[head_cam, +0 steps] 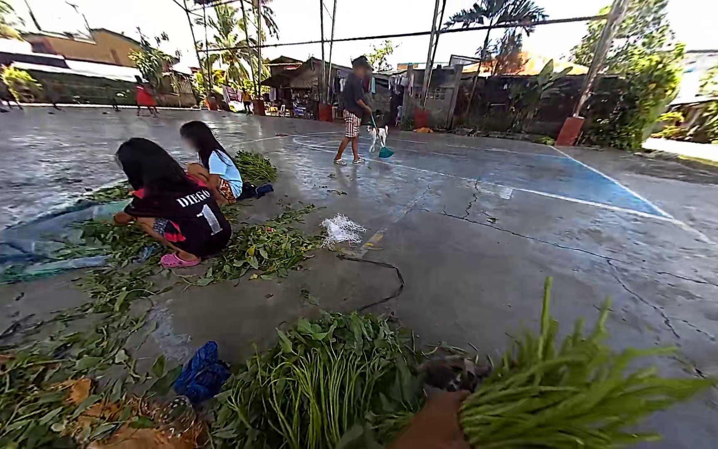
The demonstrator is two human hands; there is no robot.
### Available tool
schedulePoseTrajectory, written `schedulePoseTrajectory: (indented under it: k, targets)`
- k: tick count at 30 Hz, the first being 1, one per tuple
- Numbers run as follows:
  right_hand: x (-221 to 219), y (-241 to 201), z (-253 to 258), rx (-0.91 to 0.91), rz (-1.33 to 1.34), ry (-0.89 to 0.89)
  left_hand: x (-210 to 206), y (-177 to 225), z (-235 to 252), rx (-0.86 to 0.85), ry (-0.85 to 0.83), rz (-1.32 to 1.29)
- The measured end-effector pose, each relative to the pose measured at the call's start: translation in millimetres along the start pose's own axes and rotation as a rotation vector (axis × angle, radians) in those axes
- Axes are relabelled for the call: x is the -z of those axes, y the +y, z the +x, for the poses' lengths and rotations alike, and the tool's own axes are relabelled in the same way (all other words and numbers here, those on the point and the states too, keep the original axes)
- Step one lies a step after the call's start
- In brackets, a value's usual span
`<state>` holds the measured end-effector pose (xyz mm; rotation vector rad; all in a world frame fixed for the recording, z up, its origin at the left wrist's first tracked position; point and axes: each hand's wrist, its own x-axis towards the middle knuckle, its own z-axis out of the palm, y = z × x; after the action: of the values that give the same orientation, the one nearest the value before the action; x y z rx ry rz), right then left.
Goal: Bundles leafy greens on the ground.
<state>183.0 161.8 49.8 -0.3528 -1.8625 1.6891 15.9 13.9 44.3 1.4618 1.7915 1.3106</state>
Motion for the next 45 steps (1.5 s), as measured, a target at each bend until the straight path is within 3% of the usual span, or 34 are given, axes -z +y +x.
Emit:
schedulePoseTrajectory:
  k: [3, 8, 13, 18, 22, 26, 29, 31, 33, 35, 38, 42, 45]
  targets:
    - [-45.8, -29.8, 22.0, 0.207, 0.040, 0.020, -3.4, 3.9, -7.1, -0.109, 0.076, -0.332]
    - [-98.3, -46.6, 51.1, 0.258, -0.104, 0.021, -1.0, -6.2, -27.2, -0.100, 0.144, -0.606]
    - [-154.5, -48.3, 74.3, 0.330, -0.071, -0.092, 24.0, -22.9, -46.0, -0.119, 0.295, -0.677]
    - [-227.5, -84.4, 90.0, 0.200, -0.114, -0.328, 75.0, -13.2, -84.9, 0.015, 0.593, -0.673]
    - [-293.0, -102.0, 101.2, 0.227, -0.030, -0.496, 120.1, -12.2, -116.3, -0.048, 0.706, -0.693]
    - [-354.5, -108.8, 100.6, 0.191, -0.037, -0.630, 135.7, -13.8, -149.5, -0.069, 0.895, -0.836]
    - [-360.4, -114.8, 95.8, 0.167, -0.144, -0.807, 144.5, -24.5, -170.5, -0.214, 0.939, -0.925]
    - [-344.7, -105.7, 98.7, 0.246, -0.234, -0.981, 160.1, -23.9, -185.9, -0.281, 0.991, -0.896]
    - [-321.2, -89.1, 102.2, 0.305, -0.530, -1.130, 184.7, -20.7, -199.6, -0.366, 0.962, -0.853]
    - [-313.4, -71.7, 99.2, 0.260, -0.733, -1.201, 207.0, -6.3, -207.6, -0.380, 1.076, -0.711]
    - [-334.6, -50.6, 75.8, 0.282, -0.701, -1.050, 224.8, 12.8, -207.4, -0.392, 1.223, -0.600]
    - [-361.4, -25.5, 44.1, 0.329, -0.604, -0.789, 224.2, 13.9, -218.2, -0.445, 1.215, -0.524]
    - [-366.4, -14.9, 39.0, 0.364, -0.568, -0.836, 221.9, 5.3, -230.2, -0.387, 1.252, -0.497]
